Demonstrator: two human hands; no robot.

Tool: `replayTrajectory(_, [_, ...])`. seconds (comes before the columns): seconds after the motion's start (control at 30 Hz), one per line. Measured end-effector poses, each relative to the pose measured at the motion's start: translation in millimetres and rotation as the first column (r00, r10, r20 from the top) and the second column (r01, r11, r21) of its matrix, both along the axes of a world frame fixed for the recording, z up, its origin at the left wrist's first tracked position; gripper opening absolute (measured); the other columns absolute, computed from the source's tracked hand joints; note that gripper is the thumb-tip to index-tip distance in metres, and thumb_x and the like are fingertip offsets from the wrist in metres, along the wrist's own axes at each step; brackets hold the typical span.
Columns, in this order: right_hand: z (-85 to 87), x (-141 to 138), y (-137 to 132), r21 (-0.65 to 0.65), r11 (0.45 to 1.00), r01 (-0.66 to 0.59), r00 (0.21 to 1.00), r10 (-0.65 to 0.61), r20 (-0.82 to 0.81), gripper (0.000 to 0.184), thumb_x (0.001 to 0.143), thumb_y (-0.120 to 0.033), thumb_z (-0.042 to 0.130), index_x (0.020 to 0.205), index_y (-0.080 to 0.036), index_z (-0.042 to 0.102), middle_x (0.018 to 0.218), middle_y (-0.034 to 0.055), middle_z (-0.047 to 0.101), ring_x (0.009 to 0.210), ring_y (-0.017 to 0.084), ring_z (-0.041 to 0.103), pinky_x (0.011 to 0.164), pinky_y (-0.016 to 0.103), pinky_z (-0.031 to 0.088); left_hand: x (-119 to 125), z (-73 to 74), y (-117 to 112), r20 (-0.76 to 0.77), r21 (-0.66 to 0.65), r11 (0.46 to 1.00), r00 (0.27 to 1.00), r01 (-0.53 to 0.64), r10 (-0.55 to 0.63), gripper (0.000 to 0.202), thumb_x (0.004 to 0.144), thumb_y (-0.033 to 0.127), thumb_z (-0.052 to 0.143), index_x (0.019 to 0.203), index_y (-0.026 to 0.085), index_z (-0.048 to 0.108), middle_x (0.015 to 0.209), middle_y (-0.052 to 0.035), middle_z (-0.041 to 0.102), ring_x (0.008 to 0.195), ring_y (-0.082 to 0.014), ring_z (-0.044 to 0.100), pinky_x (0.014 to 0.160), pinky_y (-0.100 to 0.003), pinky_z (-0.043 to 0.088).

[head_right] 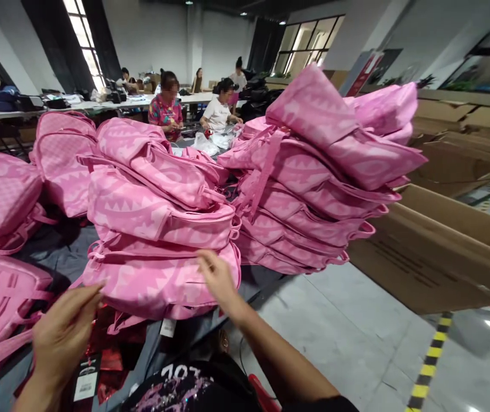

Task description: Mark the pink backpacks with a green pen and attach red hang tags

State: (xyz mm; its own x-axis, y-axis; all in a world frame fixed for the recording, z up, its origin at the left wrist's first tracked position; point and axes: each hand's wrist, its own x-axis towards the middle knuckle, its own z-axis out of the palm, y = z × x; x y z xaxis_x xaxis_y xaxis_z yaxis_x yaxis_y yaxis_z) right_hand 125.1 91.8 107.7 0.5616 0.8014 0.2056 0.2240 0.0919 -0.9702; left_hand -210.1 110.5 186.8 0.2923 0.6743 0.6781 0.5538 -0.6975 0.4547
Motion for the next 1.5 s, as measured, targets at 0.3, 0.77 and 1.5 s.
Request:
replayTrajectory(0.3, [-7.2, 98, 5, 0.038, 0.999, 0.031, 0.999, -0.03, -0.012, 0.036, 0.085, -0.04, 0.051, 0.106, -0.015, 0.067, 0.1, 0.0104, 0.07, 0.092, 0.022, 0.065, 0.086, 0.037, 0.052, 211, 23.8, 16, -0.779, -0.197, 0.98, 0.611, -0.023, -0.142, 0.032, 0.091, 0.01, 0.045, 0.106, 0.025, 0.069, 0.095, -0.0051, 0.067, 0.077, -0.0179, 0.067, 0.056, -0.027, 0.04])
replayTrajectory(0.77, [-6.2, 163, 11, 0.051, 0.96, -0.275, 0.935, 0.279, -0.219, 0.024, 0.081, -0.042, 0.064, 0.08, -0.018, 0.067, 0.069, 0.0012, 0.064, 0.061, 0.014, 0.057, 0.059, 0.026, 0.046, 332, 1.3, 34, -0.495, -0.644, 0.754, 0.822, -0.13, -0.282, 0.026, 0.096, 0.024, 0.046, 0.105, 0.021, 0.07, 0.092, -0.0061, 0.071, 0.089, -0.0215, 0.067, 0.077, -0.029, 0.045])
replayTrajectory(1.5, [26.5, 174, 19, 0.257, 0.787, -0.561, 0.8, 0.595, -0.077, 0.018, 0.09, -0.035, 0.061, 0.084, -0.02, 0.066, 0.077, 0.0018, 0.061, 0.059, 0.012, 0.056, 0.056, 0.025, 0.045, 323, -9.1, 2, -0.16, 0.125, 0.99, 0.986, 0.063, -0.042, 0.021, 0.096, 0.021, 0.054, 0.103, 0.024, 0.073, 0.111, -0.0082, 0.067, 0.102, -0.0196, 0.06, 0.088, -0.034, 0.047])
